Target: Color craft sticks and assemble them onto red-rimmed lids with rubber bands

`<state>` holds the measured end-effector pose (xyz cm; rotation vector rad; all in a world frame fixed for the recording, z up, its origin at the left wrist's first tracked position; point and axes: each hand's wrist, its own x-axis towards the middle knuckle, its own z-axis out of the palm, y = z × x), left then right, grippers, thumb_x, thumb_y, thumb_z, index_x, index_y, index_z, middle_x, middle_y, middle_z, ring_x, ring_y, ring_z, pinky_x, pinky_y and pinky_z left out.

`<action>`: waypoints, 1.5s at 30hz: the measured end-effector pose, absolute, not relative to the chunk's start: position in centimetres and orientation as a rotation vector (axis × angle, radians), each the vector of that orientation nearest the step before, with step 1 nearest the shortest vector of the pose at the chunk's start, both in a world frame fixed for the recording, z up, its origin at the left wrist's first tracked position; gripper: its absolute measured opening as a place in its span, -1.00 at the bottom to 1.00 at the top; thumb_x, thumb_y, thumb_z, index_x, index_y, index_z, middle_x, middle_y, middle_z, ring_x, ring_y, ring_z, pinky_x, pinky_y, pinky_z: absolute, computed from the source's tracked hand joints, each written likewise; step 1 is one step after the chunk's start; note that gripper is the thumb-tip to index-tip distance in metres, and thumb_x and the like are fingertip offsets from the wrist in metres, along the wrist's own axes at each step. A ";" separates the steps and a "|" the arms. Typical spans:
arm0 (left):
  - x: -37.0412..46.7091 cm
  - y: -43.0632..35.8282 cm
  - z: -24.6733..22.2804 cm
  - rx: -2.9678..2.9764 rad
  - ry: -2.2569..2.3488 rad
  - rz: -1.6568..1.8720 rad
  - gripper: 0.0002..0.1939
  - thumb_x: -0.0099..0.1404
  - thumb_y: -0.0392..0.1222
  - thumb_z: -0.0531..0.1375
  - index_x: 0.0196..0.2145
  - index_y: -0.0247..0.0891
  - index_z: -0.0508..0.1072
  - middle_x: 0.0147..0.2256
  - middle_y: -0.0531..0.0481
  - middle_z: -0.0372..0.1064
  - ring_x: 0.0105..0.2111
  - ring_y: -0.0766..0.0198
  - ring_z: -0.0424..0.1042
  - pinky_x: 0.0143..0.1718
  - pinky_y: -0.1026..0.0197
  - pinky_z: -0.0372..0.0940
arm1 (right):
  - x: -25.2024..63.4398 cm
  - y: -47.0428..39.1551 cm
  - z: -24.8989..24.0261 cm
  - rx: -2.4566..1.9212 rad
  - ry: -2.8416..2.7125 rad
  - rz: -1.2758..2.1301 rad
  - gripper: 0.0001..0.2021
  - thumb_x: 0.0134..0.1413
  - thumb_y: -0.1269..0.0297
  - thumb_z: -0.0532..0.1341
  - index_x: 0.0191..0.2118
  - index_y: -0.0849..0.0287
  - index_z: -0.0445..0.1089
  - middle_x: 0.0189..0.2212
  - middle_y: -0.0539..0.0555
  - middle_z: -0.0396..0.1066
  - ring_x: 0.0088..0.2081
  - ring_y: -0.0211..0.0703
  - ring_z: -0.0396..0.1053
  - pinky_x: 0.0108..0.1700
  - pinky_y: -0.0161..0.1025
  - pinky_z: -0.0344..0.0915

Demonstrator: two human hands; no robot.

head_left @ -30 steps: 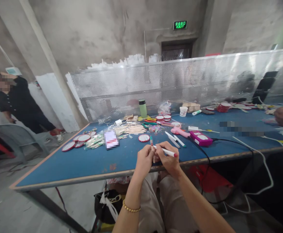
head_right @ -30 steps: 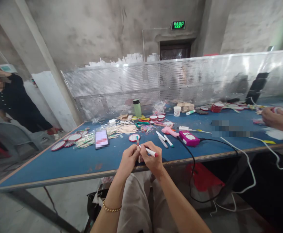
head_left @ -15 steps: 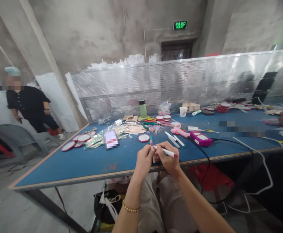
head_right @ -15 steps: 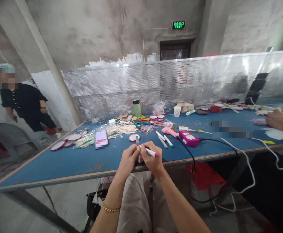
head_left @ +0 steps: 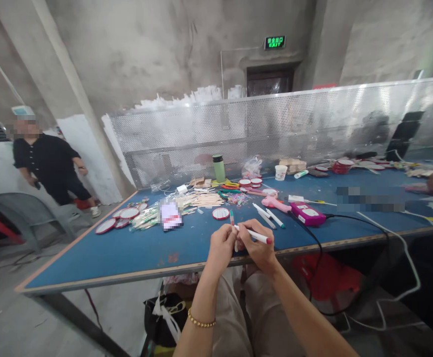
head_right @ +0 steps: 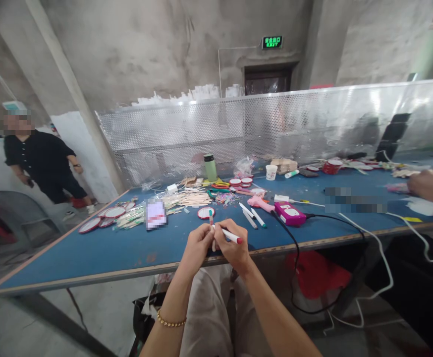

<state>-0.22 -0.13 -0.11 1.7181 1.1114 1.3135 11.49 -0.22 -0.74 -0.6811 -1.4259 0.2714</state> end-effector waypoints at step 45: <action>-0.2 -0.2 -0.1 1.754 1.132 1.329 -0.66 0.25 0.06 0.06 -0.51 -0.26 0.29 -0.57 0.10 0.19 -0.51 0.34 0.17 -0.47 0.30 0.10 | 11.5 -0.1 -0.8 -0.743 -1.459 0.205 -0.83 0.16 0.32 0.17 -0.46 0.15 0.37 -0.65 -0.06 0.38 -0.67 -0.32 0.33 -0.60 -0.37 0.30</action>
